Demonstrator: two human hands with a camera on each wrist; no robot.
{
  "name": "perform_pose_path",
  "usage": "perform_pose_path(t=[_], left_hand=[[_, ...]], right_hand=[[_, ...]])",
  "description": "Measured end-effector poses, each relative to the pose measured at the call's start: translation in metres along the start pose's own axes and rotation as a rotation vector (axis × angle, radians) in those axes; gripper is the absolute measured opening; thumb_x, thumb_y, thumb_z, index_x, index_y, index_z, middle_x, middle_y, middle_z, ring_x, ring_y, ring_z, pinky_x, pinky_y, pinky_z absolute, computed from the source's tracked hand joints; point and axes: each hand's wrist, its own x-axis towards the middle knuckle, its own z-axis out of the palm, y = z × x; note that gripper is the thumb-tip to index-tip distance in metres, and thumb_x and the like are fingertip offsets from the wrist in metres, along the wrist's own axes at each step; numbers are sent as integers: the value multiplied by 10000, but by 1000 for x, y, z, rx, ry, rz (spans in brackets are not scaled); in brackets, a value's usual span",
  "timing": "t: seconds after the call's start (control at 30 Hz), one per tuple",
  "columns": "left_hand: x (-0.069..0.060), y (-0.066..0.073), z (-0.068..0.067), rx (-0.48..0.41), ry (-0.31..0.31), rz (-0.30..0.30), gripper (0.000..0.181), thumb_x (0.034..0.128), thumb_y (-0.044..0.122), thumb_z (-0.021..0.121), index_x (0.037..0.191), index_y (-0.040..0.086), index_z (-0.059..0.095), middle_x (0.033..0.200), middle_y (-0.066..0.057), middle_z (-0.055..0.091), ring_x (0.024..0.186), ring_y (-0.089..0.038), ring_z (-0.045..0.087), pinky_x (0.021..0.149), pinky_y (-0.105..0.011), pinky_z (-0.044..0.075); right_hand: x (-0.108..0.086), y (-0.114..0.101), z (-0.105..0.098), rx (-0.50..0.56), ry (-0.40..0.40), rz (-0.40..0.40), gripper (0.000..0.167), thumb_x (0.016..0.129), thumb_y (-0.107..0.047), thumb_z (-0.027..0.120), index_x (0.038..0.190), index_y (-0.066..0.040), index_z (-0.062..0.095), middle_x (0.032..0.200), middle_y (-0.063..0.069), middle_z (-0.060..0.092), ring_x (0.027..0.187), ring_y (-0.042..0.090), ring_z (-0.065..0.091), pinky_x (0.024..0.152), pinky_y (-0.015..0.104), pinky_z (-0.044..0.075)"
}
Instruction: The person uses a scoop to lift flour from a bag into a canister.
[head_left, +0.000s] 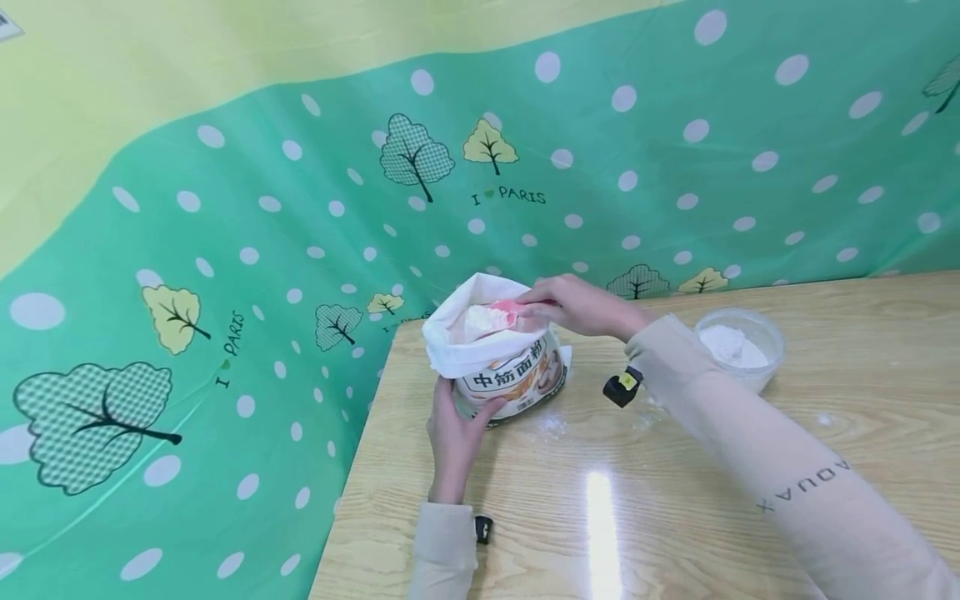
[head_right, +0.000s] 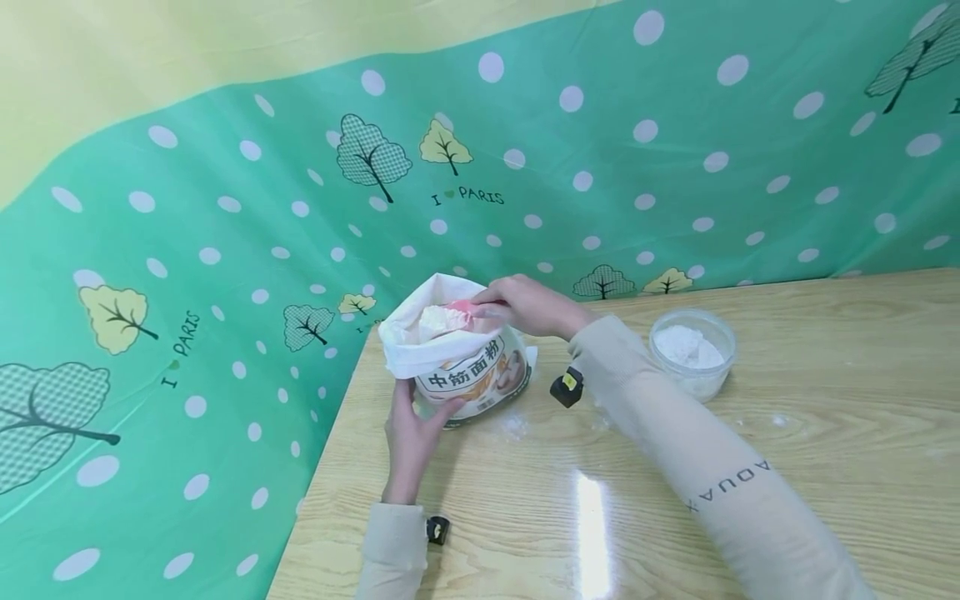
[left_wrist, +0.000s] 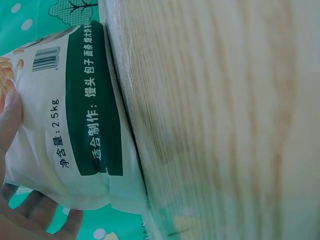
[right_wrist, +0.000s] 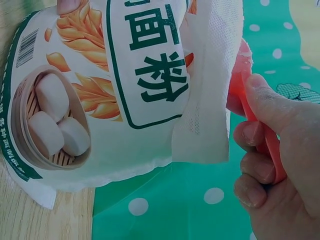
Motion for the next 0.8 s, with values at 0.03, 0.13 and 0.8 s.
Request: perform_pose_path(t=[0.03,0.13,0.8], left_hand=[[0,0,0,-1,0,-1,938,696,555,833,1467,250,394,1444,4,518,1356,-240,479,1138,-485,390],[0,0,-1,5,2,-2,938,698,557,832,1467,247,394,1439,-2,520,1350,-242,484,1130,-484,400],[1,-2,0,12,-5,-16,945,701,570,824,1470,227,396,1443,-17,522,1353,-241,482,1132,-492,391]], right_hand=[[-1,0,0,4,4,3,317,1015,-197,569,1286,-56,655,1127,88,698,1025,219,634,943,404,538],[-2,-1,0,19,14,19,324,1013,-216,574,1285,-61,656,1183,108,694,1124,266,621,1031,445,498],[-15,-1,-1,-16,117,114,337,1011,-221,577,1297,-56,645,1366,165,602,1230,336,529,1096,506,342]])
